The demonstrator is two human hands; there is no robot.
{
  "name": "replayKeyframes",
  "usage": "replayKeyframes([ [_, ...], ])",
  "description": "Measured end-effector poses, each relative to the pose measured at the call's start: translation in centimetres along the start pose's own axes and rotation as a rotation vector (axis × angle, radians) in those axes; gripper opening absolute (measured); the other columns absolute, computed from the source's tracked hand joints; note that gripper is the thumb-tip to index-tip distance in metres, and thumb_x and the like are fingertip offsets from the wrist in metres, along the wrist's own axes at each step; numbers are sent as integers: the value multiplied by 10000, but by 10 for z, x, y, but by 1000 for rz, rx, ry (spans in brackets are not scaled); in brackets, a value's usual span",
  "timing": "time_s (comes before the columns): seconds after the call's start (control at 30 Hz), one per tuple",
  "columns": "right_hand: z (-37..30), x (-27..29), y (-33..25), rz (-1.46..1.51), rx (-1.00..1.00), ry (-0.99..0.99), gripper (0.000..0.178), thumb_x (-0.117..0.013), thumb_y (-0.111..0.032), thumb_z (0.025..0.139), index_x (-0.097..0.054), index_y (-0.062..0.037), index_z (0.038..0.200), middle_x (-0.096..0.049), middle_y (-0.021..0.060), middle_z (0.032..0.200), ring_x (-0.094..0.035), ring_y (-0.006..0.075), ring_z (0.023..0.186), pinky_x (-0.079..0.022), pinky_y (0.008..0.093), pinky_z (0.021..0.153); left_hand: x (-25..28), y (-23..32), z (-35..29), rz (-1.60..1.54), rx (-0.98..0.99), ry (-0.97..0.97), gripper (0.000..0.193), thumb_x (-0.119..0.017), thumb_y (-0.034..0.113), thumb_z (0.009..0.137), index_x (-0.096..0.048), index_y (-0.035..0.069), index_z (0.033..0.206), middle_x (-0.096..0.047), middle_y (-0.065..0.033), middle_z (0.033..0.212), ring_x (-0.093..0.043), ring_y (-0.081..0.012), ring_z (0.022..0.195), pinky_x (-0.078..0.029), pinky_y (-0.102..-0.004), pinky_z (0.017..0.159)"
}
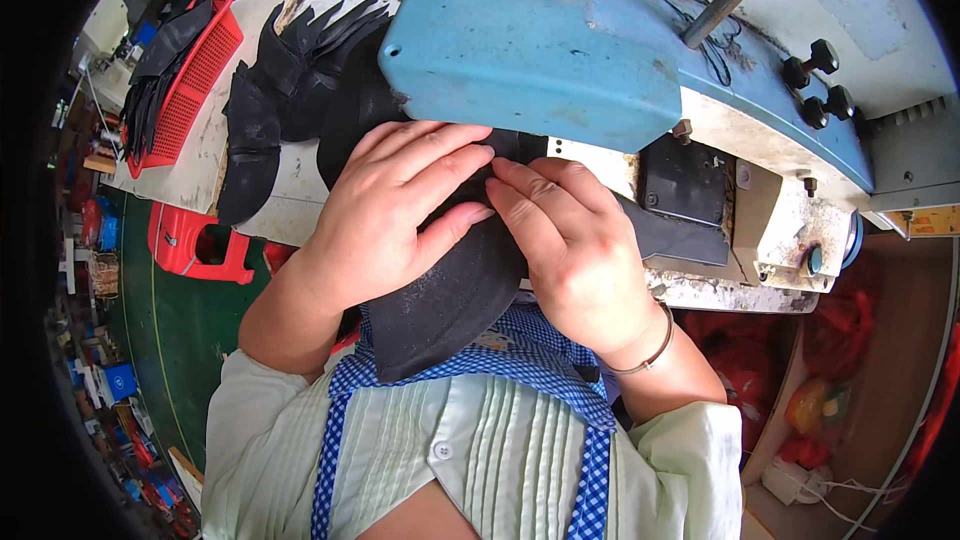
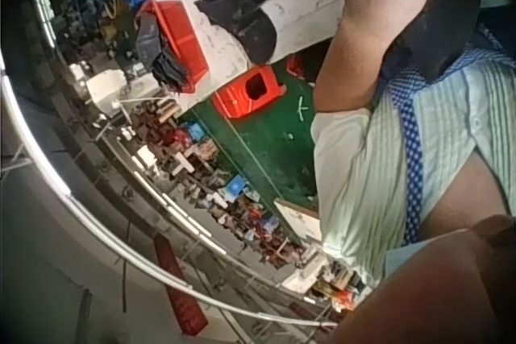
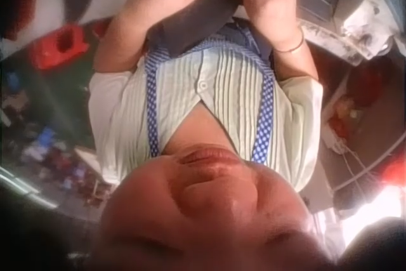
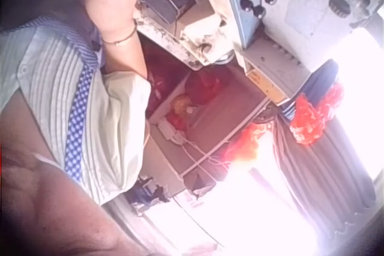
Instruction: Stitching together black material components using an industrial sewing machine to manufacture shoes.
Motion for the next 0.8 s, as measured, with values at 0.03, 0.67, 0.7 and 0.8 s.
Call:
replayKeyframes([
  [0.03, 1, 0, 0, -5, -15, 34, 382, -671, 33, 685, -721, 57, 1062, -727, 187, 1116, -679, 345, 958, -582, 411, 843, 0, 0, 1, 6, 3, 2, 385, -754, 190, 855, -675, -1, 1180, -652, -123, 1295, -623, -312, 1151, -458, -434, 993],
  [0.67, -2, -1, -1, -122, -71, 30, 406, -689, 71, 666, -752, 45, 1065, -745, 155, 1124, -692, 323, 950, -592, 398, 836, 2, -15, 12, 51, -76, 39, 229, -782, 195, 836, -732, 74, 1024, -669, -61, 1148, -625, -279, 1141, -431, -485, 1057],
  [0.7, -3, -1, 0, -122, -73, 29, 406, -689, 71, 666, -752, 45, 1065, -745, 155, 1124, -692, 323, 950, -592, 398, 836, 4, -14, 13, 49, -75, 37, 229, -782, 195, 836, -732, 74, 1024, -669, -61, 1148, -625, -279, 1141, -431, -485, 1057],
  [0.8, -5, -4, 2, -147, -47, -12, 443, -648, -75, 696, -728, 69, 1107, -719, 161, 1186, -658, 287, 1026, -543, 377, 844, 7, -10, 14, 100, -61, -18, 289, -781, 241, 839, -732, 64, 1062, -673, -74, 1154, -617, -288, 1160, -426, -485, 1061],
])
Point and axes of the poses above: each hand's wrist, its own z-axis towards the middle knuckle, its own x-axis out of the back of the hand, y = z × x, the point moved 3 cm from there along z, towards the middle knuckle
